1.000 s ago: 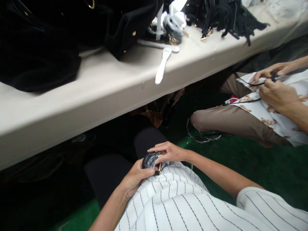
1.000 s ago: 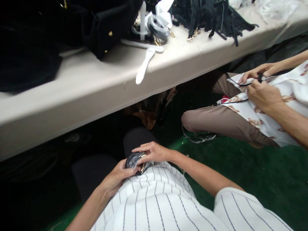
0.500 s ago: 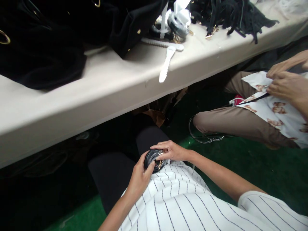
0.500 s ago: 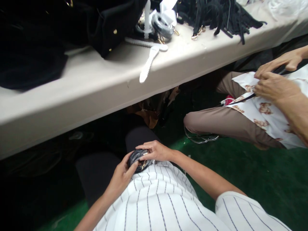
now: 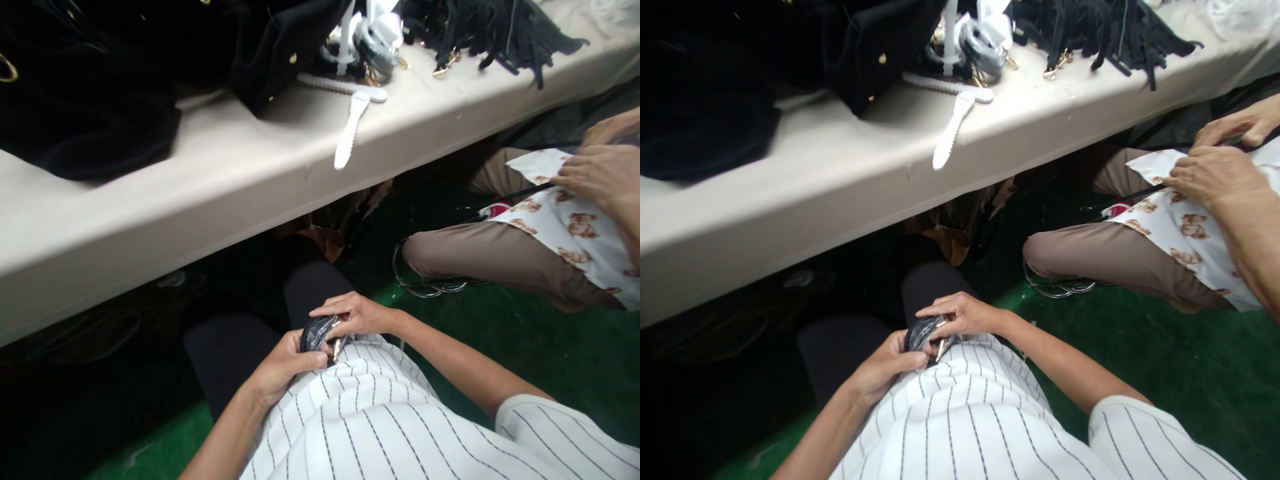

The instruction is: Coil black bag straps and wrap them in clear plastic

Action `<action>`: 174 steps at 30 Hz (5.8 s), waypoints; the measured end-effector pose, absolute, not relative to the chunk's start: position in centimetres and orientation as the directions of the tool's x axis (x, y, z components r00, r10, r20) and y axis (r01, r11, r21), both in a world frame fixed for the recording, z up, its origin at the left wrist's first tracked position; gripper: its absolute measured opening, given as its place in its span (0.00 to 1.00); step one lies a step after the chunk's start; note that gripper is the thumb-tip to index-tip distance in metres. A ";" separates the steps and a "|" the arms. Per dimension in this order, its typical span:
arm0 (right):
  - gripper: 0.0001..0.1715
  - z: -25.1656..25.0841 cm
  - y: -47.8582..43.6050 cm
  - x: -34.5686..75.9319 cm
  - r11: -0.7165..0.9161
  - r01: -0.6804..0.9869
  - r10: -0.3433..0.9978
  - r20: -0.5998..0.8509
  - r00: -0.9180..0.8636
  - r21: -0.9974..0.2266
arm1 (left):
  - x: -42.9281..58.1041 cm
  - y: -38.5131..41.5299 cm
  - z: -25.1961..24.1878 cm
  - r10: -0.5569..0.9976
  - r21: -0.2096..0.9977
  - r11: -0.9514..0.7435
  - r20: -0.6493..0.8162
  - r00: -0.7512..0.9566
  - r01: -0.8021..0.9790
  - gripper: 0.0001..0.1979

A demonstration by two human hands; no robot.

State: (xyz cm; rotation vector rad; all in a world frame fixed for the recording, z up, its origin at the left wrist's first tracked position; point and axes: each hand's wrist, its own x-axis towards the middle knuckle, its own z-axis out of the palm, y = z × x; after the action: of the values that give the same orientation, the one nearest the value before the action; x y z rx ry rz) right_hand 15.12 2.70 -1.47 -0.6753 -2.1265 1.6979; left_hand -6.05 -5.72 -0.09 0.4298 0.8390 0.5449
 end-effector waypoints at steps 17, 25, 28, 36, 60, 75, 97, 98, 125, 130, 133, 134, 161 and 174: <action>0.26 -1.8 2.6 15.6 -0.070 0.029 0.578 -0.064 -0.814 -0.997 | -5.4 -5.9 1.4 0.600 0.396 0.799 -0.570 0.562 -0.451 0.24; 0.28 -2.1 2.9 15.8 -0.160 0.043 0.538 -0.123 -0.834 -0.986 | -4.8 -5.9 2.1 0.622 0.507 0.779 -0.557 0.550 -0.368 0.20; 0.29 -1.7 3.2 15.9 -0.133 0.046 0.543 -0.112 -0.833 -0.990 | -4.7 -5.8 2.2 0.626 0.506 0.776 -0.550 0.552 -0.376 0.19; 0.26 -2.4 3.8 17.0 -0.398 0.056 0.836 -0.387 -0.389 -0.916 | -6.2 -5.5 2.3 0.765 0.696 0.641 -0.549 0.337 -0.323 0.18; 0.09 -1.9 -4.3 18.3 -0.224 0.326 0.849 -0.348 -0.397 -0.918 | -6.0 -5.7 -0.8 0.897 0.892 0.419 -0.436 0.074 0.169 0.16; 0.16 -0.9 -2.1 14.3 -0.617 0.162 0.735 -0.638 -0.230 -0.770 | -5.1 -6.2 0.0 0.965 0.781 -0.006 -0.158 0.207 0.625 0.08; 0.25 -2.0 -1.6 14.8 -0.829 -0.173 0.504 -0.576 -0.644 -0.532 | -3.5 -5.9 0.9 0.887 0.703 -0.184 -0.182 0.424 0.687 0.10; 0.25 -2.0 -1.7 14.4 -0.821 -0.172 0.527 -0.607 -0.594 -0.545 | -3.5 -5.9 0.9 0.888 0.699 -0.193 -0.175 0.426 0.689 0.11; 0.19 -1.7 -1.4 11.7 -0.779 -0.555 0.571 -0.697 -0.433 -0.293 | -1.8 -5.6 0.4 0.997 0.818 -0.037 0.068 -0.033 0.574 0.14; 0.18 -1.8 -1.4 12.0 -0.794 -0.559 0.549 -0.676 -0.491 -0.239 | -1.9 -4.9 0.5 0.999 0.906 0.029 -0.014 -0.038 0.422 0.07; 0.17 -1.9 -1.5 12.4 -0.804 -0.560 0.528 -0.672 -0.520 -0.199 | -2.0 -4.8 -0.1 1.000 0.913 0.008 0.004 -0.028 0.408 0.05; 0.17 -1.9 -1.6 12.5 -0.804 -0.564 0.521 -0.678 -0.519 -0.186 | -2.0 -4.8 -0.4 0.999 0.903 -0.027 0.032 -0.005 0.429 0.06; 0.24 0.4 -2.8 14.6 -0.741 0.053 0.602 -0.698 -0.387 -0.669 | -2.1 -5.5 -1.1 0.989 0.865 -0.129 0.149 -0.003 0.484 0.11; 0.19 1.4 -2.2 15.3 -0.824 -0.280 0.566 -0.713 -0.413 -0.492 | -2.3 -5.8 -0.1 0.970 0.832 -0.210 0.113 0.213 0.514 0.08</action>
State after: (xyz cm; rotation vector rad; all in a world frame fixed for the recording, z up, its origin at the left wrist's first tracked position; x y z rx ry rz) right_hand 15.33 -2.16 1.44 -1.2961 -0.4069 2.2455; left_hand -2.29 -5.84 -0.08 1.8262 1.3780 0.8767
